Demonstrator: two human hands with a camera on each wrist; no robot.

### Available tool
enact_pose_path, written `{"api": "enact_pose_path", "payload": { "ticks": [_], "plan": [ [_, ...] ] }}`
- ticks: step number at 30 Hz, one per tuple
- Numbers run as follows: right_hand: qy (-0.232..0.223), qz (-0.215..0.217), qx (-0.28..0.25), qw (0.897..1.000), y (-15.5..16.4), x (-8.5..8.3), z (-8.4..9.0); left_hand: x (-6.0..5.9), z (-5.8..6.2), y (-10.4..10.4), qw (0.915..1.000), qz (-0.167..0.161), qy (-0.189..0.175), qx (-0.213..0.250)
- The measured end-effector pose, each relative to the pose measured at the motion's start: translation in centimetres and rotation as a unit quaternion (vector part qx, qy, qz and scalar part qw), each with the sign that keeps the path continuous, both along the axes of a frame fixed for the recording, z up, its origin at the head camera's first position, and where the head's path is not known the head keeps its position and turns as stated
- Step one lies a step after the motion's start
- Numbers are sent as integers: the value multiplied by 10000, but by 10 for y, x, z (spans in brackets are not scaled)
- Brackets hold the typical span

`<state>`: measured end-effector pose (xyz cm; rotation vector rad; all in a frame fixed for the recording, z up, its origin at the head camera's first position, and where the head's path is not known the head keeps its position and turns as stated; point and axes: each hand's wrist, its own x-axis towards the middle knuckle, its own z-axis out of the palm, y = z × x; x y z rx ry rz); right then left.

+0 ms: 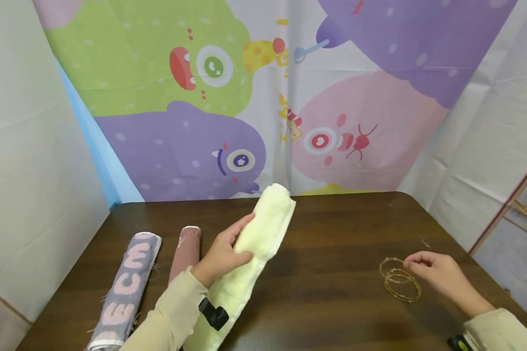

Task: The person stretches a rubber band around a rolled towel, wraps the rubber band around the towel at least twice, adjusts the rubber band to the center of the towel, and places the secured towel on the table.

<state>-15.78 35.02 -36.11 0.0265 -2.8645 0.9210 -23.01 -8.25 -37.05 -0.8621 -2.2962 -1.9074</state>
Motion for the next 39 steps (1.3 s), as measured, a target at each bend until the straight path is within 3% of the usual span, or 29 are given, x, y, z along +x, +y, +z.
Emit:
{"api": "enact_pose_path", "payload": {
  "ticks": [3, 12, 23, 28, 39],
  "plan": [
    [-7, 7, -28, 10000, -2, -1, 6, 5, 3, 3, 9997, -189, 145, -29],
    [-457, 296, -939, 9941, -17, -5, 24, 19, 12, 9, 9969, -583, 528, -55],
    [-68, 561, -548, 9969, -42, -4, 39, 31, 19, 18, 9958, -752, 529, 0],
    [45, 705, -670, 9952, -60, -12, 52, 32, 20, 23, 9943, -799, 686, -183],
    [491, 798, -414, 9947, -99, -36, 76, 32, 17, 43, 9881, -1011, 925, -703]
  ]
}}
